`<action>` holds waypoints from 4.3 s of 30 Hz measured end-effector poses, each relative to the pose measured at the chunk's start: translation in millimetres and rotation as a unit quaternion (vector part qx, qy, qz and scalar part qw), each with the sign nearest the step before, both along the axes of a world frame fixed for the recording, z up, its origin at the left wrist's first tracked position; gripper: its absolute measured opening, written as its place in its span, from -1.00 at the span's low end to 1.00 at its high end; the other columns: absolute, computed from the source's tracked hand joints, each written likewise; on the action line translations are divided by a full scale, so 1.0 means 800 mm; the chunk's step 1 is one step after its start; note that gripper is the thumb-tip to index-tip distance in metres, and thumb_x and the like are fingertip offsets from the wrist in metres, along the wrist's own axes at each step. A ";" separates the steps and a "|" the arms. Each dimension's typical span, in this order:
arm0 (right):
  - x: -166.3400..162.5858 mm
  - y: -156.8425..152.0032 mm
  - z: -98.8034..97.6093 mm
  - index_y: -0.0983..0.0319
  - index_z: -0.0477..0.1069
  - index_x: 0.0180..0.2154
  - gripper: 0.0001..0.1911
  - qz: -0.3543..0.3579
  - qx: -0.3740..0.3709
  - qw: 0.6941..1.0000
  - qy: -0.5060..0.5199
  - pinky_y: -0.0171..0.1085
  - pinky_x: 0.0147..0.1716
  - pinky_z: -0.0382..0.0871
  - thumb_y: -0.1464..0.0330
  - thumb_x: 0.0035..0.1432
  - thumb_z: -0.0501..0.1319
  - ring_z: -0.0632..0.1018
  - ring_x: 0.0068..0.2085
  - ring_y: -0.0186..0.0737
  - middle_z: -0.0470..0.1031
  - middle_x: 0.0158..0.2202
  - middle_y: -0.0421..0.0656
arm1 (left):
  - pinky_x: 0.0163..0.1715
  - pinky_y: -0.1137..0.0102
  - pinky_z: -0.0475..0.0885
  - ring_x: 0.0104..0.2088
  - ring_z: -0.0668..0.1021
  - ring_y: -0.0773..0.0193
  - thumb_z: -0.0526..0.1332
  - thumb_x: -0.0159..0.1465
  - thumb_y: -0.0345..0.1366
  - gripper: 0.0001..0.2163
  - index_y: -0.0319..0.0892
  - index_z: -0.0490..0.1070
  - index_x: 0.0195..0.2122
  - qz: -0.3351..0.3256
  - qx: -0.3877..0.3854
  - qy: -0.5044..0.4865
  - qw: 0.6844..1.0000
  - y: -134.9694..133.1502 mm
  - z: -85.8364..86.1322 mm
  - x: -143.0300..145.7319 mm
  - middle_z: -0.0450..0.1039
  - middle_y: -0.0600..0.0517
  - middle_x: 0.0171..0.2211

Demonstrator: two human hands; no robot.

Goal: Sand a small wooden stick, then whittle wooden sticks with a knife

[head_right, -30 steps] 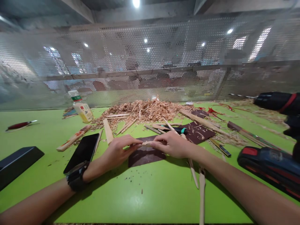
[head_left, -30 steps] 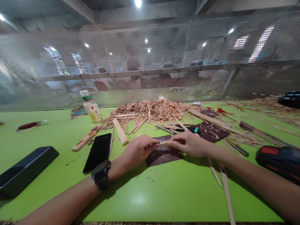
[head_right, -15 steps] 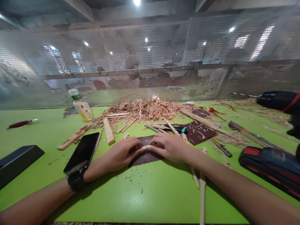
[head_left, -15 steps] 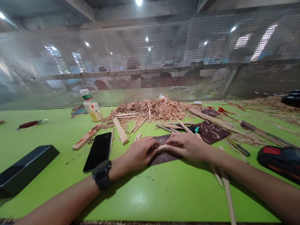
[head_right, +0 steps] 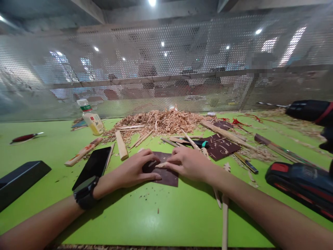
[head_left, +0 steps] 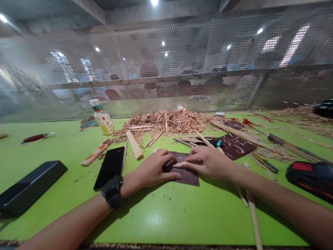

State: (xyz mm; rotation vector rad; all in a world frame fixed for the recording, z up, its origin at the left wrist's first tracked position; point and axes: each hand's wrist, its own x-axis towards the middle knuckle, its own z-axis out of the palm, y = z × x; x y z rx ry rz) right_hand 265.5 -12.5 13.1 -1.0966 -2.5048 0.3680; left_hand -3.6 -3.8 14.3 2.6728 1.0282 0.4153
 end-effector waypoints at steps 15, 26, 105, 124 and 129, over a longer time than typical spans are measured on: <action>0.004 0.002 0.002 0.01 0.73 -0.01 -0.61 -0.034 0.014 0.999 -0.003 -0.16 -0.27 0.30 0.02 0.47 0.19 0.52 -0.21 -0.09 0.62 -0.20 -0.04 | -0.10 0.22 0.43 -0.08 0.51 0.01 0.39 0.25 0.22 -0.40 -0.14 0.55 0.12 0.048 -0.021 0.023 0.998 -0.005 0.005 0.005 0.49 -0.12 -0.04; 0.005 0.004 0.002 0.00 0.73 -0.01 -0.65 -0.049 -0.005 0.999 0.017 -0.15 -0.26 0.36 0.04 0.46 0.22 0.52 -0.21 -0.11 0.62 -0.16 -0.04 | -0.12 0.22 0.43 -0.10 0.51 0.02 0.39 0.25 0.23 -0.37 -0.17 0.57 0.14 0.052 -0.019 0.033 0.998 -0.005 0.005 0.007 0.47 -0.11 -0.07; 0.011 0.006 0.010 0.18 0.65 -0.15 -0.65 -0.051 -0.037 0.998 -0.004 -0.16 -0.23 0.39 0.04 0.38 0.29 0.58 -0.19 -0.09 0.62 -0.12 -0.04 | -0.08 0.19 0.44 -0.05 0.52 -0.03 0.33 0.31 0.24 -0.35 -0.14 0.48 0.23 0.042 -0.022 0.041 0.998 -0.006 0.005 0.005 0.47 -0.16 0.01; 0.002 -0.006 0.012 0.09 0.72 -0.09 -0.75 -0.002 -0.059 0.998 0.030 -0.17 -0.21 0.41 0.13 0.37 0.33 0.61 -0.18 -0.13 0.68 -0.12 -0.11 | -0.08 0.21 0.44 -0.06 0.52 0.00 0.27 0.37 0.21 -0.42 -0.15 0.54 0.18 0.014 -0.006 0.058 0.998 -0.004 0.005 0.004 0.47 -0.15 -0.02; 0.013 0.005 0.012 0.16 0.70 -0.13 -0.68 -0.041 -0.049 0.998 0.018 -0.12 -0.15 0.44 0.08 0.37 0.32 0.61 -0.14 -0.08 0.66 -0.08 -0.08 | -0.03 0.15 0.45 -0.03 0.53 -0.04 0.26 0.36 0.23 -0.35 -0.14 0.48 0.28 0.021 -0.007 0.064 0.998 -0.004 0.004 0.003 0.45 -0.18 0.04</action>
